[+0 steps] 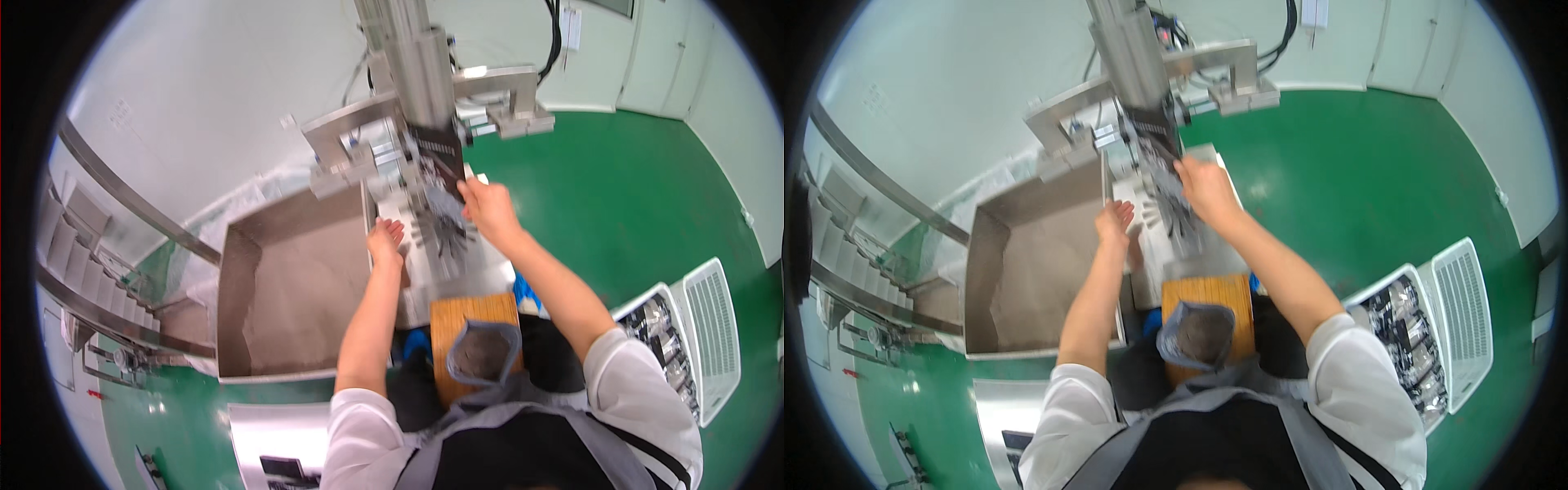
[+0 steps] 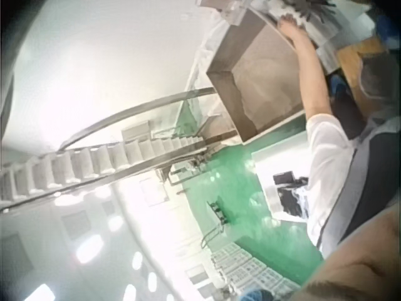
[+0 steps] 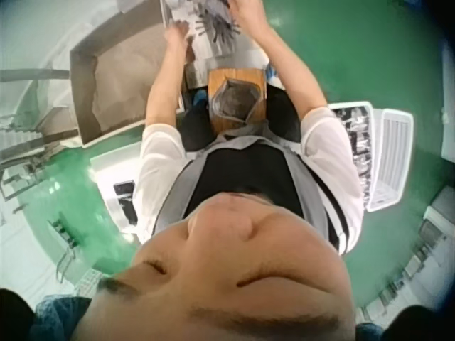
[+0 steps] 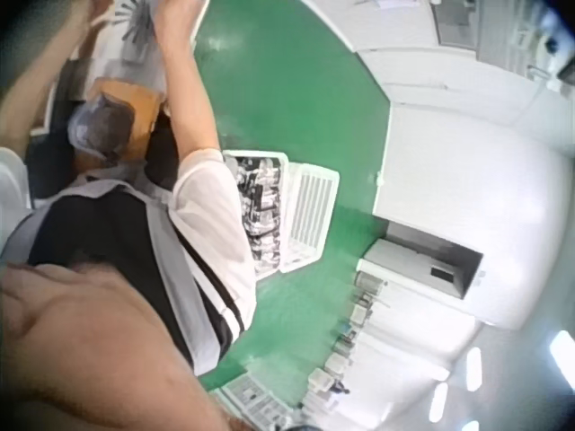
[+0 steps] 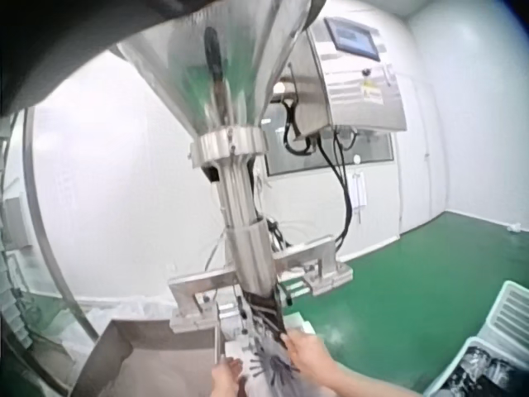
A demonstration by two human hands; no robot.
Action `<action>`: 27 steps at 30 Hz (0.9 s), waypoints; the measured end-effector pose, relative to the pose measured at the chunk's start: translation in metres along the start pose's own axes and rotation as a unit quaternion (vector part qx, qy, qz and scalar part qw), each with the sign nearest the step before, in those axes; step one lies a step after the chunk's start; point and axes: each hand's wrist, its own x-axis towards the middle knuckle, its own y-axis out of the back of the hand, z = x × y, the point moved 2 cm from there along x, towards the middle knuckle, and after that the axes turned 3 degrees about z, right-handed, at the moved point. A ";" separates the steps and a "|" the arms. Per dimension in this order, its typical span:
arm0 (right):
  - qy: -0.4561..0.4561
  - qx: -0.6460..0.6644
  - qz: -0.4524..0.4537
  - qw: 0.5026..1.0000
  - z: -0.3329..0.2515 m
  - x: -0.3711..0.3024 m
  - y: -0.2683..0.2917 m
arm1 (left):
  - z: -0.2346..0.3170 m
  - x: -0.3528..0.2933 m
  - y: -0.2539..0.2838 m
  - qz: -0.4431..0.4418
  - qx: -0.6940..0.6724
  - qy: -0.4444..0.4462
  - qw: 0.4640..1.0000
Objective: Filling product into bags using an industrial dispenser and weighing the filled bags on a scale.
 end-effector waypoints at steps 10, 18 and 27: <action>0.084 0.137 -0.611 0.775 -0.057 -0.083 0.024 | 0.112 -0.364 -0.006 -0.213 0.489 -0.316 0.784; 0.014 0.202 -0.518 0.831 -0.065 -0.117 0.006 | 0.054 -0.412 -0.008 -0.186 0.651 -0.336 0.655; -0.216 0.406 -0.201 0.865 -0.021 -0.146 0.052 | 0.051 -0.405 0.035 -0.134 0.553 -0.446 0.691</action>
